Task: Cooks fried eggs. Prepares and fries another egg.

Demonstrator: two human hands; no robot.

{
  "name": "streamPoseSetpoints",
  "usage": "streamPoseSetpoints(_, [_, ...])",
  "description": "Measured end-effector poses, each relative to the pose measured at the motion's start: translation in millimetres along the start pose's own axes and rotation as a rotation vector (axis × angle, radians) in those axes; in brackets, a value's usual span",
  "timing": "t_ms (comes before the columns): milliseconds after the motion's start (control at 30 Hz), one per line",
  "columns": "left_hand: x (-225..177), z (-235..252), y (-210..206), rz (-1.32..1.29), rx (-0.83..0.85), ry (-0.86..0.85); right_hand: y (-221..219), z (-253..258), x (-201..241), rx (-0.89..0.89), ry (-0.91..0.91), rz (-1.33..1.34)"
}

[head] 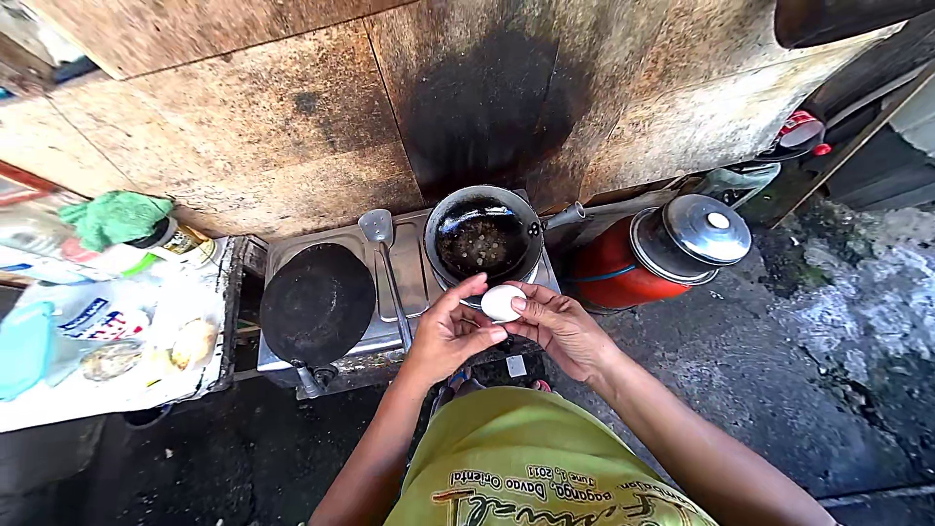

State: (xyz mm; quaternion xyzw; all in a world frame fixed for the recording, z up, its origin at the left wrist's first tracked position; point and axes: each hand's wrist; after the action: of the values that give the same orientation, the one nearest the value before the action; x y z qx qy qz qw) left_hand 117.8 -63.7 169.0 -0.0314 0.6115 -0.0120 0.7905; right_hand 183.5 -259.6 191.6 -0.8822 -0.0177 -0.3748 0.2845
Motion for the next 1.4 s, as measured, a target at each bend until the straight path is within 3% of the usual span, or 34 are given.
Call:
streamPoseSetpoints(233, [13.9,10.5,-20.8,0.336,0.010,-0.123,8.4,1.7,16.2,-0.015,-0.053,-0.114])
streamPoseSetpoints(533, [26.3,0.4,-35.3,0.381,0.003,-0.186,10.4,4.3,39.8,-0.022,-0.138,-0.618])
streamPoseSetpoints(833, [30.1,2.1,-32.9,0.371,-0.010,-0.168,10.0,18.1,41.3,-0.018,-0.119,-0.761])
streamPoseSetpoints(1133, [12.6,19.9,-24.3,0.126,-0.002,0.244,17.6,23.8,38.9,-0.003,-0.151,-0.639])
streamPoseSetpoints(1400, [10.6,82.6,-6.1,0.241,0.092,0.481,12.2,62.3,60.6,-0.066,-0.100,-0.710])
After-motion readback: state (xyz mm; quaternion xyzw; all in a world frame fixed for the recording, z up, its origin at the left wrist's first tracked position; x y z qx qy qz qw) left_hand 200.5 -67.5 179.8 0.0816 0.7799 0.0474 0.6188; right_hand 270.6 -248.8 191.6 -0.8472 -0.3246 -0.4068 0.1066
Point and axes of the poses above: each hand's wrist, its own z-axis towards the middle knuckle, its own y-axis out of the back of the hand, x = y × z, and after that the axes turned 9 degrees about -y, right-handed
